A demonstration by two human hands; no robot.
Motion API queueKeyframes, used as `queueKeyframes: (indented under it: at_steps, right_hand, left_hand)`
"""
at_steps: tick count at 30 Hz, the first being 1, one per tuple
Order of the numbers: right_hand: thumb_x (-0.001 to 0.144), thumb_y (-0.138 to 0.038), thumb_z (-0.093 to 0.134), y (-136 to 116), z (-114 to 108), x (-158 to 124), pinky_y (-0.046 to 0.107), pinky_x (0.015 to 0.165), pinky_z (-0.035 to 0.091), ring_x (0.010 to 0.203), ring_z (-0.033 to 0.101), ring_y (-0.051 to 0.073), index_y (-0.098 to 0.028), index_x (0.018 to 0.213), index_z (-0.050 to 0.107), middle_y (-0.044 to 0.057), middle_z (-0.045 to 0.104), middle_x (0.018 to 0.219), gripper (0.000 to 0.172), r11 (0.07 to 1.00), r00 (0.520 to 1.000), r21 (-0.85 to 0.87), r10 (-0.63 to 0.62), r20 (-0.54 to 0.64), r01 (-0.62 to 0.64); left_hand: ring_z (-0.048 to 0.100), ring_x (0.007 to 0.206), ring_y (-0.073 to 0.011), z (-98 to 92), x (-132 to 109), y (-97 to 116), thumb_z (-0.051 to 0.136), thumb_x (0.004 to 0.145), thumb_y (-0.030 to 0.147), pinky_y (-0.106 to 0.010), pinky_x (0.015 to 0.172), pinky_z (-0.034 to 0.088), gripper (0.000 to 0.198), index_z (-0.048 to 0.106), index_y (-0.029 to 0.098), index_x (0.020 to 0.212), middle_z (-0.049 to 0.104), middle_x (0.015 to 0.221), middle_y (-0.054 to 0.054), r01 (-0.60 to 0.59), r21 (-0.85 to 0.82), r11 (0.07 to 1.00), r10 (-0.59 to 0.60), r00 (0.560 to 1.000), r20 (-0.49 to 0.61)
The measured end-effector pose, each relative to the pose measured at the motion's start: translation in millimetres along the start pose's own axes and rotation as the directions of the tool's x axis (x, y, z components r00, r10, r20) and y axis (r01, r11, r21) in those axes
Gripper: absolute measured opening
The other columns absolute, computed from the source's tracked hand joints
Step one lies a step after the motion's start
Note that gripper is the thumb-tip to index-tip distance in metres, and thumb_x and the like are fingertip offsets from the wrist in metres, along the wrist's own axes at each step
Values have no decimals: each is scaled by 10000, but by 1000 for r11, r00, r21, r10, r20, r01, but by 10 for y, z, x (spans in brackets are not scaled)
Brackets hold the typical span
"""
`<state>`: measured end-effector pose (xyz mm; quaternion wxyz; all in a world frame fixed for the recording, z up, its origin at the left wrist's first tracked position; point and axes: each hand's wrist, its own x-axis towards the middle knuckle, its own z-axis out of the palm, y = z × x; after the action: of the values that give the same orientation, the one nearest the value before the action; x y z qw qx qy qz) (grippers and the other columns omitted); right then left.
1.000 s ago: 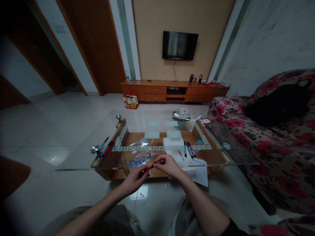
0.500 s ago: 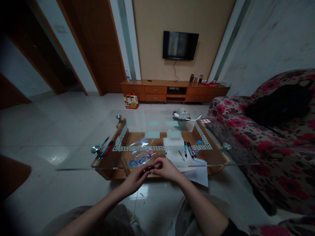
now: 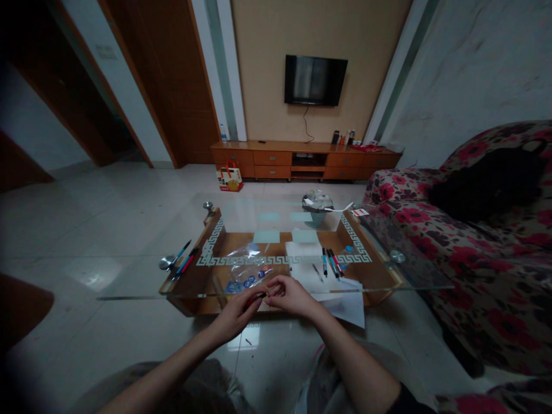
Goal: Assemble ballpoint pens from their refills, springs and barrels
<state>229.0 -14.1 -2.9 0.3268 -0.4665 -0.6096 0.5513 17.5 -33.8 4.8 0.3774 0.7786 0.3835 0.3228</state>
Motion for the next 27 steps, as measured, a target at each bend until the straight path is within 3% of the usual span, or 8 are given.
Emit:
queueKeyframes:
  at_steps: [17, 27]
  right_hand:
    - [704, -312, 782, 72, -9, 4, 309, 712, 538, 804, 688, 201, -177, 1063, 637, 45, 720, 866, 410, 999, 1000, -34, 9, 13, -9]
    - [721, -323, 784, 71, -12, 9, 293, 689, 530, 773, 665, 182, -171, 1089, 628, 43, 701, 871, 428, 997, 1000, -77, 15, 22, -13]
  left_hand:
    - [566, 708, -153, -10, -26, 29, 509, 921, 289, -231, 654, 410, 213, 687, 224, 1018, 672, 836, -21, 20, 128, 992, -19, 1000, -9]
    - [554, 679, -137, 16, -34, -51, 514, 900, 259, -221, 626, 389, 180, 667, 220, 988, 653, 811, -2, 43, 164, 985, -46, 999, 13]
